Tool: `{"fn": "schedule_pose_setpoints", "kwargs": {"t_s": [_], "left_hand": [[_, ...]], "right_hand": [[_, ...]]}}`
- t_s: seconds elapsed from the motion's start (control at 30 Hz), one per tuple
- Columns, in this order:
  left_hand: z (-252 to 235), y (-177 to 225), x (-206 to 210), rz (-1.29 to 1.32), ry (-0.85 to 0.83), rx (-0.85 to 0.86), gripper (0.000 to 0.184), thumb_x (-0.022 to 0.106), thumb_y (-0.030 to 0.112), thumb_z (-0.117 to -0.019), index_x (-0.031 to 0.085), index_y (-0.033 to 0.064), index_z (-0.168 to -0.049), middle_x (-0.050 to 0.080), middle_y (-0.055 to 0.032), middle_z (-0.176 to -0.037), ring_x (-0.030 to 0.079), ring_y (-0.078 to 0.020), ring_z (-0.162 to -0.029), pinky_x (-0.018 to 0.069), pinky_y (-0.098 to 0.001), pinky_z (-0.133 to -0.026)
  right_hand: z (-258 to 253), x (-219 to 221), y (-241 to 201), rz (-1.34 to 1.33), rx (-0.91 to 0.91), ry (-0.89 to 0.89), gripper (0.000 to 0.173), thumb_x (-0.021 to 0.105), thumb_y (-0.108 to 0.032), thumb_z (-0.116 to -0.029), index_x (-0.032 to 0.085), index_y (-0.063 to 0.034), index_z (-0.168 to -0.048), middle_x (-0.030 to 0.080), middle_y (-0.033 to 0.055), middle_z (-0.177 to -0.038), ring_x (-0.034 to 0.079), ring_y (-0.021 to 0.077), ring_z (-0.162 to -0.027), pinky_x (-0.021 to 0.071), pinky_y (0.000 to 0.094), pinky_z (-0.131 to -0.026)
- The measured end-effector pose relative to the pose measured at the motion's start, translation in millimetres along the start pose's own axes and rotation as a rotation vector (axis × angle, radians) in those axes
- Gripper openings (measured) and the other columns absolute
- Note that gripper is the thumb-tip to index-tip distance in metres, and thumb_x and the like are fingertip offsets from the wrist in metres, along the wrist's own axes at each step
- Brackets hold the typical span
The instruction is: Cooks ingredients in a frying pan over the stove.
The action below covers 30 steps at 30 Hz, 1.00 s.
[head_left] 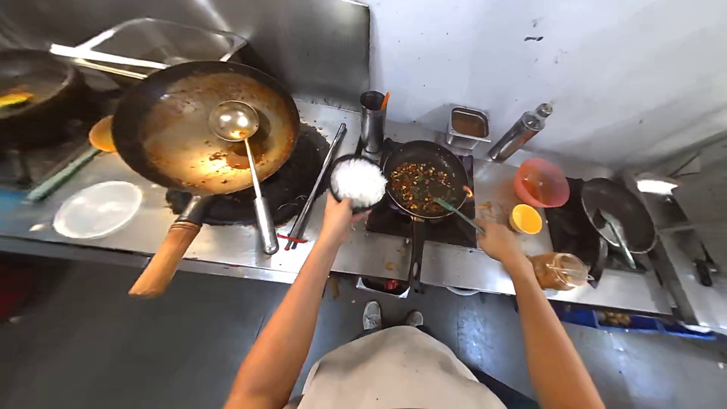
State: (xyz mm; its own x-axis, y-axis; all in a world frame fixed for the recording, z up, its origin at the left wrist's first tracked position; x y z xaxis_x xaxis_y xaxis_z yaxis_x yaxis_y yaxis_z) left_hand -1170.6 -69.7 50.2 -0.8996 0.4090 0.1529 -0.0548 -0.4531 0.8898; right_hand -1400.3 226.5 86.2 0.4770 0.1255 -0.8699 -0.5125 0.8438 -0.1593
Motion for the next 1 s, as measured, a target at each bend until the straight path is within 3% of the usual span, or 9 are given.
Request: {"fn": "schedule_pose_setpoints", "kwargs": {"t_s": [0.13,0.23,0.33,0.4,0.53,0.67,0.73,0.83,1.0], "left_hand": [[-3.4,48.8,88.0,-0.815,-0.133,0.491,0.082,0.059,-0.006,-0.0907,0.02,0.0071,-0.161,0.033,-0.023,-0.161,0.055,-0.0423,-0.132,0.0509,-0.0577,-0.104],[-23.1,23.0,152.3,-1.413,-0.372,0.809,0.086,0.056,-0.01,-0.0949,0.019,0.0248,-0.165,0.007,-0.017,-0.172,0.042,-0.0524,-0.14,0.0555,-0.0609,-0.091],[-33.9,30.1,178.8,-1.602,-0.495,1.014,0.092,0.058,-0.012,-0.0933,0.02,0.0321,-0.164,0.004,-0.0149,-0.172,0.022,-0.0603,-0.147,0.055,-0.0643,-0.087],[-30.2,59.1,180.0,-1.48,-0.423,1.02,0.085,0.056,-0.011,-0.0937,0.025,0.0246,-0.164,0.015,-0.0186,-0.17,0.031,-0.0551,-0.146,0.0535,-0.0647,-0.092],[-5.6,82.8,109.1,-0.802,0.064,0.631,0.08,0.061,-0.002,-0.0906,0.022,0.0052,-0.159,0.044,-0.0219,-0.154,0.059,-0.039,-0.128,0.052,-0.0571,-0.103],[31.8,-23.4,-28.5,-0.126,0.425,0.175,0.078,0.056,0.004,-0.0969,0.01,0.0115,-0.16,0.047,-0.0287,-0.144,0.067,-0.0404,-0.11,0.0613,-0.0593,-0.081],[41.6,-74.7,-73.3,0.059,0.528,0.044,0.071,0.049,0.009,-0.1036,0.007,0.0133,-0.16,0.045,-0.0299,-0.145,0.068,-0.0417,-0.108,0.0616,-0.0577,-0.081],[37.6,-94.5,-97.7,0.147,0.541,0.053,0.063,0.05,0.013,-0.1071,0.015,0.0103,-0.159,0.045,-0.0265,-0.147,0.067,-0.0358,-0.112,0.0621,-0.0482,-0.086],[40.3,-96.6,-113.9,0.062,0.459,0.123,0.066,0.06,0.015,-0.1028,0.026,0.002,-0.157,0.04,-0.0231,-0.154,0.056,-0.0299,-0.129,0.0537,-0.0428,-0.103]], "right_hand": [[-2.9,-15.3,8.4,-0.066,-0.004,0.005,0.041,0.055,-0.015,-0.1035,0.061,-0.0155,-0.145,0.068,0.0229,-0.127,0.065,0.0443,-0.116,0.0501,0.0674,-0.095],[-8.6,-32.0,15.7,-0.02,0.03,0.027,0.044,0.056,-0.017,-0.1017,0.059,-0.0193,-0.146,0.068,0.0218,-0.128,0.066,0.0445,-0.116,0.0513,0.0684,-0.092],[-22.0,-49.0,20.1,0.029,0.027,0.051,0.05,0.058,-0.02,-0.1018,0.053,-0.0245,-0.151,0.068,0.0196,-0.129,0.066,0.0433,-0.116,0.0518,0.0679,-0.092],[-36.2,-55.6,21.8,0.038,0.017,0.035,0.046,0.057,-0.018,-0.1012,0.058,-0.0229,-0.147,0.069,0.021,-0.127,0.066,0.0437,-0.116,0.0512,0.0679,-0.091],[-74.2,-54.4,11.2,-0.015,-0.063,0.031,0.036,0.057,-0.024,-0.1026,0.067,-0.0216,-0.137,0.07,0.0221,-0.124,0.065,0.045,-0.115,0.0496,0.071,-0.091],[-55.6,-61.9,-22.8,0.061,-0.153,0.111,0.039,0.055,-0.029,-0.1049,0.064,-0.0285,-0.142,0.072,0.0194,-0.122,0.068,0.043,-0.111,0.0528,0.0678,-0.087],[-44.7,-41.1,-53.2,0.199,-0.248,0.088,0.036,0.056,-0.023,-0.1036,0.066,-0.0211,-0.138,0.072,0.022,-0.116,0.069,0.0453,-0.106,0.0542,0.0671,-0.081],[-50.2,-17.3,-75.5,0.329,-0.354,0.033,0.029,0.056,-0.011,-0.101,0.066,-0.005,-0.128,0.07,0.028,-0.111,0.069,0.05,-0.101,0.0542,0.0673,-0.077],[-51.0,-76.5,-53.7,0.351,-0.244,0.115,0.031,0.055,-0.023,-0.1041,0.07,-0.0164,-0.13,0.071,0.0264,-0.114,0.068,0.0506,-0.104,0.0518,0.0717,-0.078]]}}
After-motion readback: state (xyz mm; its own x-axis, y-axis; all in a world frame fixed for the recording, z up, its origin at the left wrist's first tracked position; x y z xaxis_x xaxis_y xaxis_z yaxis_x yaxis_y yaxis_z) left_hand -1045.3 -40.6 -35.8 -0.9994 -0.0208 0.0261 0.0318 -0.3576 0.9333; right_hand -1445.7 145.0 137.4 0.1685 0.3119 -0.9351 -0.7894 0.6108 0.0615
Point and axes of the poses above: each hand's wrist, its own z-axis away from the middle knuckle, its own x-axis out of the palm, y = z × x, the point moved 7 cm from there along -z, towards the middle knuckle
